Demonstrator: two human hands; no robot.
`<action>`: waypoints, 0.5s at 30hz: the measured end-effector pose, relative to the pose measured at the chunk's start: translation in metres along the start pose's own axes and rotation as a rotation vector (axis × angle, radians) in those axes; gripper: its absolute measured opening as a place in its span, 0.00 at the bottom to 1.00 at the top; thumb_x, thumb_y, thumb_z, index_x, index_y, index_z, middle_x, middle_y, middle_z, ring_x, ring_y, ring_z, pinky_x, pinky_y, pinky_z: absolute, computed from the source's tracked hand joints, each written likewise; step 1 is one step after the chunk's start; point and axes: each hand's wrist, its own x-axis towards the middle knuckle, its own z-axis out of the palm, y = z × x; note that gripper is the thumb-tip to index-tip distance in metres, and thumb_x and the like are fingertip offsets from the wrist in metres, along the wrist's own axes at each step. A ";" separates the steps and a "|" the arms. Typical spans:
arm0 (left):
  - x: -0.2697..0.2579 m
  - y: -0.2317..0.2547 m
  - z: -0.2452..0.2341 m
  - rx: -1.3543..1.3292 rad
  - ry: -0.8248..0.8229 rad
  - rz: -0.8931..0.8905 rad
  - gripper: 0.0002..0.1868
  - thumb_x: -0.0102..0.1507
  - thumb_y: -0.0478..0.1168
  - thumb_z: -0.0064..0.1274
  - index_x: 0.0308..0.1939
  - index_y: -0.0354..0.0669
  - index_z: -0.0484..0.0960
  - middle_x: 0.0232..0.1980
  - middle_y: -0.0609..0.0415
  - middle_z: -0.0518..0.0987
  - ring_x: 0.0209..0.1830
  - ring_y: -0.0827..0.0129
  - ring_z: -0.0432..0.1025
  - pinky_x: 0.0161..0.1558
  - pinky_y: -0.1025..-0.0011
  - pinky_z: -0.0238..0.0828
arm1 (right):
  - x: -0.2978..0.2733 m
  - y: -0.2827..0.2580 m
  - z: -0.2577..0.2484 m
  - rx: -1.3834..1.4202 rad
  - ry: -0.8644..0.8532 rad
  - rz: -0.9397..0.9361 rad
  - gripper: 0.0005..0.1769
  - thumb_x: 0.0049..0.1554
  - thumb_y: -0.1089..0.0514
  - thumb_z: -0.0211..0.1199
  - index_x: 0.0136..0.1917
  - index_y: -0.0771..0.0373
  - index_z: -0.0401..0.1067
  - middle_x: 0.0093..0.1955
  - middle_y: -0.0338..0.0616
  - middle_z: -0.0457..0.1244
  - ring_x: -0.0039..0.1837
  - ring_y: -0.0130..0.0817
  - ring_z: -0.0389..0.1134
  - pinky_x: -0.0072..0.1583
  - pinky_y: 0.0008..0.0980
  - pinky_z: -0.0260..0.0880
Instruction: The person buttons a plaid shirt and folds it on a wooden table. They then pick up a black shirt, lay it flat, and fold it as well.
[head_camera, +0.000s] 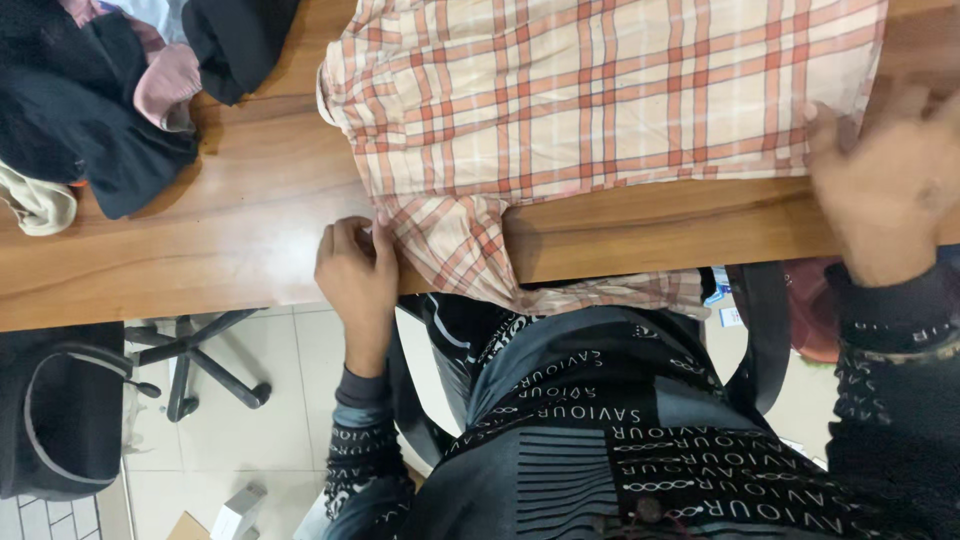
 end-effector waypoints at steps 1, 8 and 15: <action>-0.007 0.004 0.000 0.031 -0.056 -0.117 0.14 0.67 0.46 0.60 0.36 0.39 0.82 0.37 0.47 0.80 0.36 0.54 0.75 0.42 0.59 0.71 | -0.009 0.004 -0.002 0.041 -0.022 0.026 0.27 0.67 0.41 0.62 0.48 0.72 0.77 0.46 0.62 0.66 0.47 0.54 0.68 0.52 0.47 0.70; -0.032 0.016 0.007 0.075 0.004 0.119 0.14 0.65 0.43 0.59 0.32 0.36 0.81 0.38 0.44 0.79 0.31 0.50 0.73 0.34 0.58 0.69 | -0.035 0.006 -0.007 0.223 0.022 -0.068 0.19 0.68 0.50 0.70 0.43 0.69 0.76 0.34 0.49 0.66 0.39 0.47 0.69 0.46 0.42 0.69; -0.042 -0.006 0.033 -1.148 -0.249 -0.484 0.09 0.75 0.40 0.48 0.51 0.37 0.71 0.39 0.48 0.78 0.36 0.65 0.73 0.37 0.64 0.75 | -0.037 0.028 0.013 1.037 -0.015 0.101 0.06 0.72 0.66 0.58 0.59 0.67 0.62 0.51 0.49 0.68 0.48 0.39 0.74 0.49 0.32 0.75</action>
